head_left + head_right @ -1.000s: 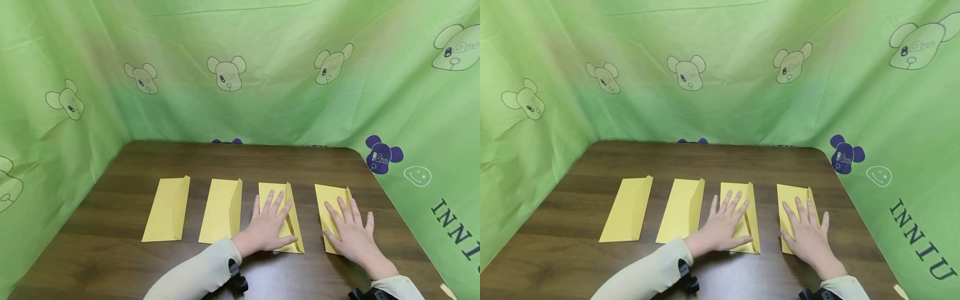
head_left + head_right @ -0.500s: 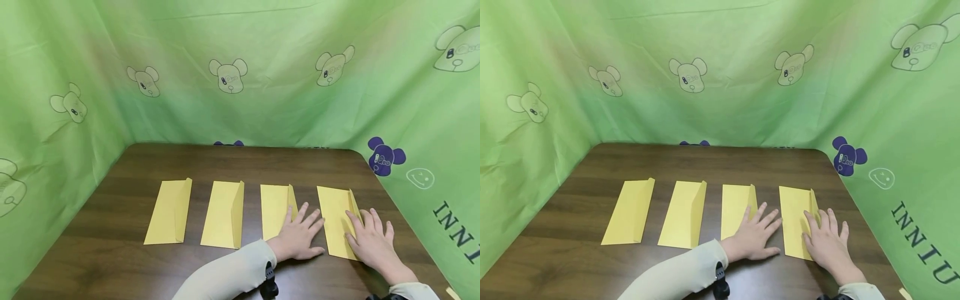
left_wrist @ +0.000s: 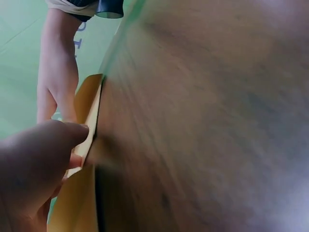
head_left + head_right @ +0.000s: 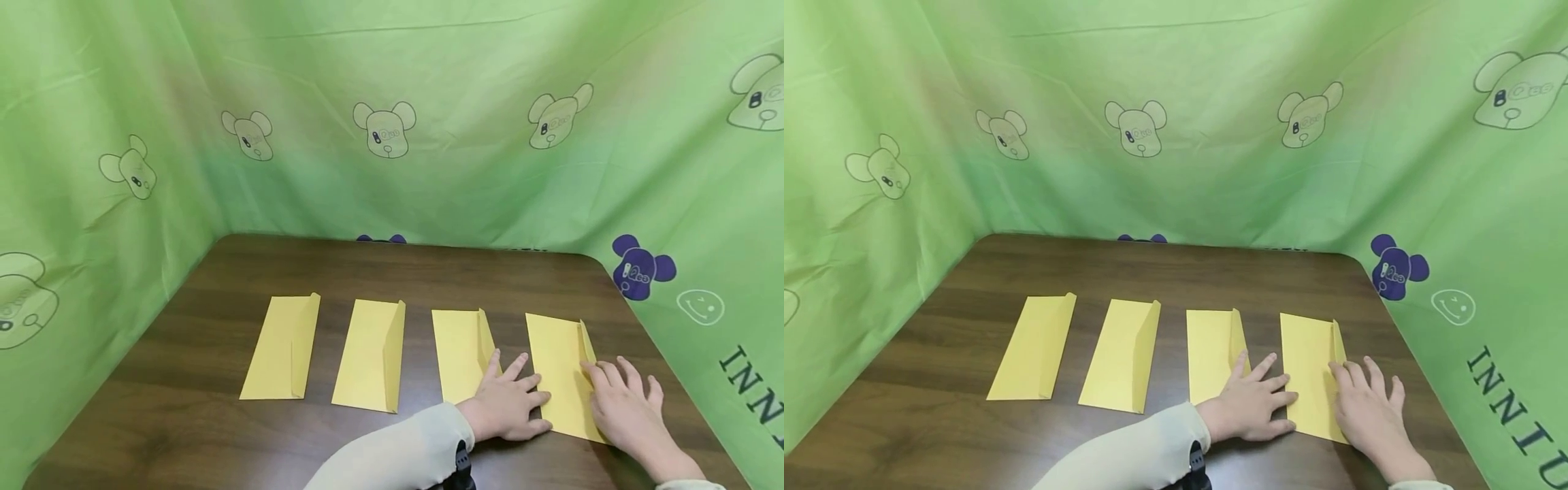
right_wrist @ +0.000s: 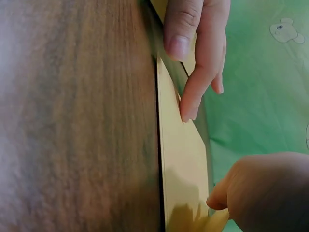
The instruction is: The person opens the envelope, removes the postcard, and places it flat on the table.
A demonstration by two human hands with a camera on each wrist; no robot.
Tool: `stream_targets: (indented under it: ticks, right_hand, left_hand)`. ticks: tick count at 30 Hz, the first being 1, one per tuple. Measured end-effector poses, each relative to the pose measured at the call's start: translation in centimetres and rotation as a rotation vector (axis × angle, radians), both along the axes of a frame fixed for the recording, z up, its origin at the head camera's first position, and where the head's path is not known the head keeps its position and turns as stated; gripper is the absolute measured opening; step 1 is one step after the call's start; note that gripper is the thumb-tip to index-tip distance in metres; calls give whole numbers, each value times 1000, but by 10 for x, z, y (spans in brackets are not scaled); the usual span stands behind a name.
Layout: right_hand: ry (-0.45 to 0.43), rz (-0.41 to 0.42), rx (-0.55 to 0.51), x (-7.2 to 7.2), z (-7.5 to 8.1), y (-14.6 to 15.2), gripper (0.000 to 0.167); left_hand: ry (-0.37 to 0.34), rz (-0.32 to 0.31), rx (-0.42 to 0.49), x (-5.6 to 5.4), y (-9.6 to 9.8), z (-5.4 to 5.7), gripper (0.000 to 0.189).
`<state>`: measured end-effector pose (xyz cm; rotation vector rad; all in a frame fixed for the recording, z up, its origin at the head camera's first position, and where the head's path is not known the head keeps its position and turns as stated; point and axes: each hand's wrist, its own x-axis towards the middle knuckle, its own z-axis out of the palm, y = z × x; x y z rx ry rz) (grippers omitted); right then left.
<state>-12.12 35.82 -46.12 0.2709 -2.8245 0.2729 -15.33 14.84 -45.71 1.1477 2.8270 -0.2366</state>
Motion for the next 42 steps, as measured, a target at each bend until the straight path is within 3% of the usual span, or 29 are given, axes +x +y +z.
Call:
stream_targets:
  ticks: [5, 20, 34, 42]
  right_hand:
    - [26, 18, -17, -2, 1, 2, 37]
    - [94, 8, 50, 0, 3, 11, 41]
    - [15, -52, 96, 3, 4, 36, 49]
    - [55, 23, 143, 1, -6, 51, 36]
  left_hand:
    - [-35, 45, 2, 0, 5, 4, 48]
    - [3, 60, 51, 6, 12, 2, 37]
    - [46, 54, 5, 6, 13, -3, 40]
    - [58, 41, -10, 7, 11, -3, 43]
